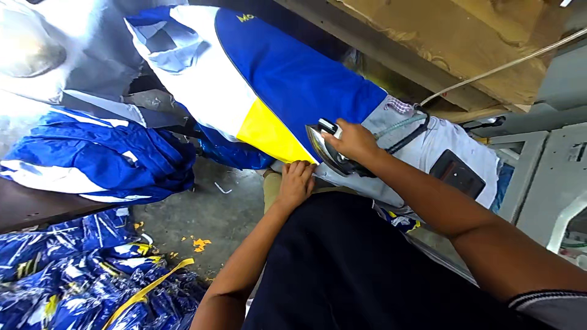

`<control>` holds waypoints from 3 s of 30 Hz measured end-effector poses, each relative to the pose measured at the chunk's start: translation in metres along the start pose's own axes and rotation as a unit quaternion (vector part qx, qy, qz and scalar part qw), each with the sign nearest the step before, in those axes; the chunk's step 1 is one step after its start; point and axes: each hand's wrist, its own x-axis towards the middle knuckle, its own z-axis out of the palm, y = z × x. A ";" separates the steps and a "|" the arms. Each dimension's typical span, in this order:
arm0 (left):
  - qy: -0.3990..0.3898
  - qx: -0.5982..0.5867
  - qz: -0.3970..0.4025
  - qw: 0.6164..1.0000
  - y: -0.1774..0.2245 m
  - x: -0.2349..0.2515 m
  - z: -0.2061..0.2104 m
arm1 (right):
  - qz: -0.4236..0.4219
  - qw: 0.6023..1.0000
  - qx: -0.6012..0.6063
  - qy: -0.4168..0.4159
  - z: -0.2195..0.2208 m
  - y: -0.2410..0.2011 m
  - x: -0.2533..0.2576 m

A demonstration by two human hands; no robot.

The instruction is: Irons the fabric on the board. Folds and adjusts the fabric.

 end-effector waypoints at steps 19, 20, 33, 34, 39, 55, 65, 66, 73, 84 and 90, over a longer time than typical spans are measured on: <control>-0.111 0.099 -0.010 0.989 0.008 0.012 0.012 | 0.212 0.952 0.131 0.179 -0.074 0.093 0.067; -0.109 0.093 -0.010 0.990 0.007 0.012 0.012 | 0.226 0.948 0.132 0.182 -0.066 0.100 0.054; -0.196 0.089 -0.054 0.975 0.016 0.016 0.006 | 0.221 0.948 0.139 0.180 -0.075 0.102 0.066; -0.205 0.091 -0.056 0.973 0.016 0.017 0.004 | 0.212 0.952 0.136 0.174 -0.069 0.099 0.057; -0.200 0.073 -0.062 0.975 0.014 0.018 0.001 | 0.163 0.975 0.105 0.109 -0.034 0.088 0.007; 0.015 0.112 0.080 0.990 -0.014 0.022 0.039 | 0.281 0.957 0.056 0.043 -0.068 0.254 -0.136; -0.028 0.108 0.058 0.992 -0.005 0.019 0.031 | 0.386 0.917 0.069 0.080 -0.040 0.351 -0.159; -0.029 0.103 0.060 0.992 -0.005 0.019 0.029 | 0.381 0.919 0.070 0.072 -0.040 0.353 -0.159; 0.117 0.051 -0.265 0.956 -0.053 0.036 -0.066 | 0.255 0.947 0.075 0.179 -0.056 0.243 -0.099; 0.139 -0.082 -0.543 0.824 -0.155 0.063 -0.147 | 0.291 0.942 0.099 0.132 -0.039 0.132 0.126; 0.229 -0.040 -0.488 0.841 -0.190 0.031 -0.189 | 0.113 0.991 -0.038 -0.064 -0.059 0.077 0.050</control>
